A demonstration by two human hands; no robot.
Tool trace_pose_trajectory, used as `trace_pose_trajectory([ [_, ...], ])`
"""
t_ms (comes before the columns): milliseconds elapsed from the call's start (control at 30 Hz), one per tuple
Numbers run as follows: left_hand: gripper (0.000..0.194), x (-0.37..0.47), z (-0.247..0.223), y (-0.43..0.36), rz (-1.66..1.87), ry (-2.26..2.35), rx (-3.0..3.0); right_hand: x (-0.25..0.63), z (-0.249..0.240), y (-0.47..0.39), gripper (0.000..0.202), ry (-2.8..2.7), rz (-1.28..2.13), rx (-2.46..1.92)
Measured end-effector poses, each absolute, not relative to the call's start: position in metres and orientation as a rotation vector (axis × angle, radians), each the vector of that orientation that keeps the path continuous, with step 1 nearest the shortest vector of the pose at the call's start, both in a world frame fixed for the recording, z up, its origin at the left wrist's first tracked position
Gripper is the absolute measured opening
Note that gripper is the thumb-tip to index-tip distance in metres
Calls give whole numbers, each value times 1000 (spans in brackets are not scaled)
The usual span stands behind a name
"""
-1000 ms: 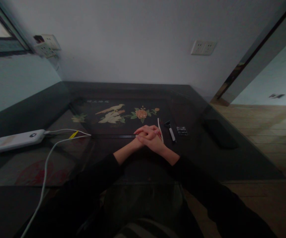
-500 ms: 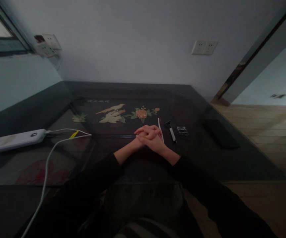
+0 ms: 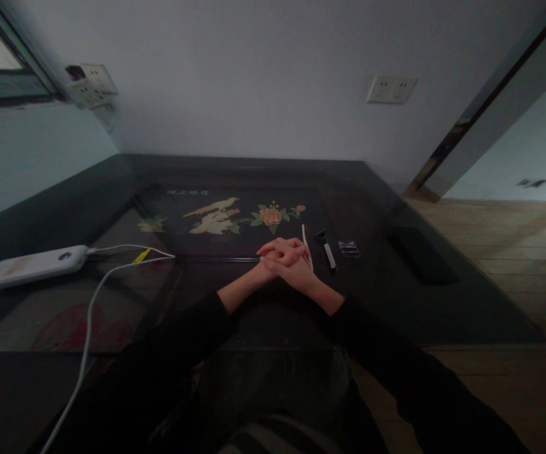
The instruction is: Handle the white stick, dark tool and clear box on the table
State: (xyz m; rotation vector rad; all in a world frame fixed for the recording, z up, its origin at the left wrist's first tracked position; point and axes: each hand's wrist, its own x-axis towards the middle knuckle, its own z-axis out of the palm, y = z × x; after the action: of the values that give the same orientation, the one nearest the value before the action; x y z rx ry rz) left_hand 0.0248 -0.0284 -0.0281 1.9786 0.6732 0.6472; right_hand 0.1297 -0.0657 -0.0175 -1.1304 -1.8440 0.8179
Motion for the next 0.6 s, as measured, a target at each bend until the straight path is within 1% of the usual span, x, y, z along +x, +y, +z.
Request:
trace_pose_trajectory([
  [167,26,28,-28,-29,701,684,1778,130,-19,-65,19,-1851,810,-1110],
  [333,18,32,-36,-24,725,669,1716,130,-21,-64,18,-1851,791,-1105],
  [600,21,27,-35,-22,667,714,1818,130,-20,-64,16,-1840,793,-1092],
])
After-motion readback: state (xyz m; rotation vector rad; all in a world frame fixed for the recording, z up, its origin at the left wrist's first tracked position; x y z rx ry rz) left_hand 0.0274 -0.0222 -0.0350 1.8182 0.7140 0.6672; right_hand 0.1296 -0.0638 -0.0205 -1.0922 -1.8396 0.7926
